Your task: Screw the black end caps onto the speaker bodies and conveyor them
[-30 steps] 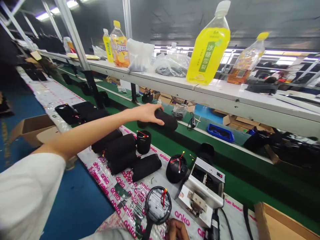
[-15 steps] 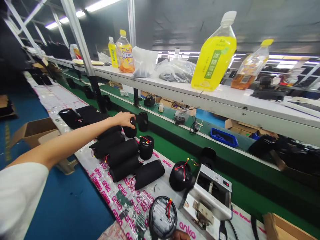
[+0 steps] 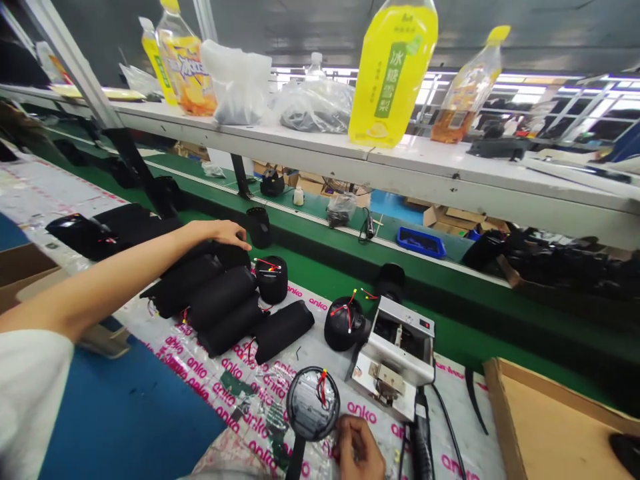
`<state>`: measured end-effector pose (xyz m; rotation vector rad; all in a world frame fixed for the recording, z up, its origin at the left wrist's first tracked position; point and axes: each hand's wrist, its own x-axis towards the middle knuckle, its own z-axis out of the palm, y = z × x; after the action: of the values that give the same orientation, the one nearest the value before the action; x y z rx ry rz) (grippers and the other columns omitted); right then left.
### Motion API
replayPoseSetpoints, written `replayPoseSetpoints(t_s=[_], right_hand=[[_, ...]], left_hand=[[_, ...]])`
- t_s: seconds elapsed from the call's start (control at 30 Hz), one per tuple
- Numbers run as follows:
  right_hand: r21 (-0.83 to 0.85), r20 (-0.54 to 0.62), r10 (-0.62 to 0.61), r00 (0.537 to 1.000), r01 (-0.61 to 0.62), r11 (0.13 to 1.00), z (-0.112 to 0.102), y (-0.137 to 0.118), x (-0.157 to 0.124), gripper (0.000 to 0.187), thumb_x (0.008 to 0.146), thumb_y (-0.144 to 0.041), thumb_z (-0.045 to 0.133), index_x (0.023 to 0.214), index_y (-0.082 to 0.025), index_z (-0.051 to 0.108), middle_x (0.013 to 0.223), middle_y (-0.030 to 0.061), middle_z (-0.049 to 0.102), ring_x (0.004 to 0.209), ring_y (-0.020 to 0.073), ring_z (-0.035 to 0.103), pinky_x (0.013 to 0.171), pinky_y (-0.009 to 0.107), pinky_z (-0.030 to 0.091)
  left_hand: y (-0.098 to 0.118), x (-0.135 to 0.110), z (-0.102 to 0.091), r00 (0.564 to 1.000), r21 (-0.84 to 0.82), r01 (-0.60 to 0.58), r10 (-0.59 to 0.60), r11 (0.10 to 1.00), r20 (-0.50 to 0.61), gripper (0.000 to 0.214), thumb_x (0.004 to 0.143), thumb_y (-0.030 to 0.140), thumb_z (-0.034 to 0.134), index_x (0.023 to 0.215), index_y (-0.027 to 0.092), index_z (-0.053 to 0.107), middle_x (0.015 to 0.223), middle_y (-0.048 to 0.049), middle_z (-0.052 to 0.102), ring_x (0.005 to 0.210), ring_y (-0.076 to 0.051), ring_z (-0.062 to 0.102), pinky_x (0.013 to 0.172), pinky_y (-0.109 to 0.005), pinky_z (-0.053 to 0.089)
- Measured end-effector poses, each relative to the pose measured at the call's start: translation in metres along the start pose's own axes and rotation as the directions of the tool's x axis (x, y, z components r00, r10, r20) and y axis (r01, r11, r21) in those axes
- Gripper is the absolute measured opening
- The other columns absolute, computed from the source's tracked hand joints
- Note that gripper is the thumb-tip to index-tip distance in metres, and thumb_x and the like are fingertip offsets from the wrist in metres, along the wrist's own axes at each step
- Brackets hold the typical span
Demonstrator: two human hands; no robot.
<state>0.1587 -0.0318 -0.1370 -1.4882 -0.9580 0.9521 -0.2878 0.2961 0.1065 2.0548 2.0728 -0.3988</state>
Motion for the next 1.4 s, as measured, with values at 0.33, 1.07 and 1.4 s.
replayPoseSetpoints(t_s=[0.33, 1.07, 1.4], right_hand=[[0.049, 0.005, -0.137, 0.991, 0.137, 0.989, -0.009, -0.022, -0.004, 0.057, 0.098, -0.072, 0.074, 0.093, -0.016, 0.077, 0.081, 0.0086, 0.076, 0.07, 0.0204, 0.073, 0.068, 0.031, 0.062], [0.144, -0.031, -0.348, 0.937, 0.349, 0.926, 0.024, -0.098, -0.027, 0.028, 0.102, -0.029, 0.079, 0.13, -0.029, 0.083, 0.133, 0.0095, 0.08, 0.128, 0.0297, 0.074, 0.117, 0.051, 0.059], [0.278, 0.031, -0.225, 0.974, 0.208, 0.938, 0.025, -0.105, -0.027, 0.024, 0.105, -0.032, 0.077, 0.128, -0.028, 0.081, 0.147, 0.0096, 0.074, 0.143, 0.0305, 0.068, 0.128, 0.056, 0.052]], left_hand=[[0.045, -0.18, -0.001, 0.859, -0.386, -0.483, 0.34, 0.786, -0.384, 0.054, 0.101, 0.068, 0.056, 0.131, 0.03, 0.082, 0.127, 0.0037, 0.084, 0.117, -0.026, 0.079, 0.11, -0.044, 0.06], [0.272, -0.234, 0.222, 0.909, -0.901, -0.405, 0.04, -0.155, -0.416, 0.051, 0.116, 0.054, 0.039, 0.128, 0.024, 0.078, 0.13, -0.0082, 0.08, 0.122, -0.03, 0.072, 0.107, -0.04, 0.054], [0.252, -0.213, 0.191, 0.896, -0.959, -0.26, 0.342, -0.116, -0.285, 0.048, 0.109, 0.053, 0.049, 0.119, 0.02, 0.082, 0.133, -0.0114, 0.081, 0.127, -0.034, 0.072, 0.112, -0.042, 0.053]])
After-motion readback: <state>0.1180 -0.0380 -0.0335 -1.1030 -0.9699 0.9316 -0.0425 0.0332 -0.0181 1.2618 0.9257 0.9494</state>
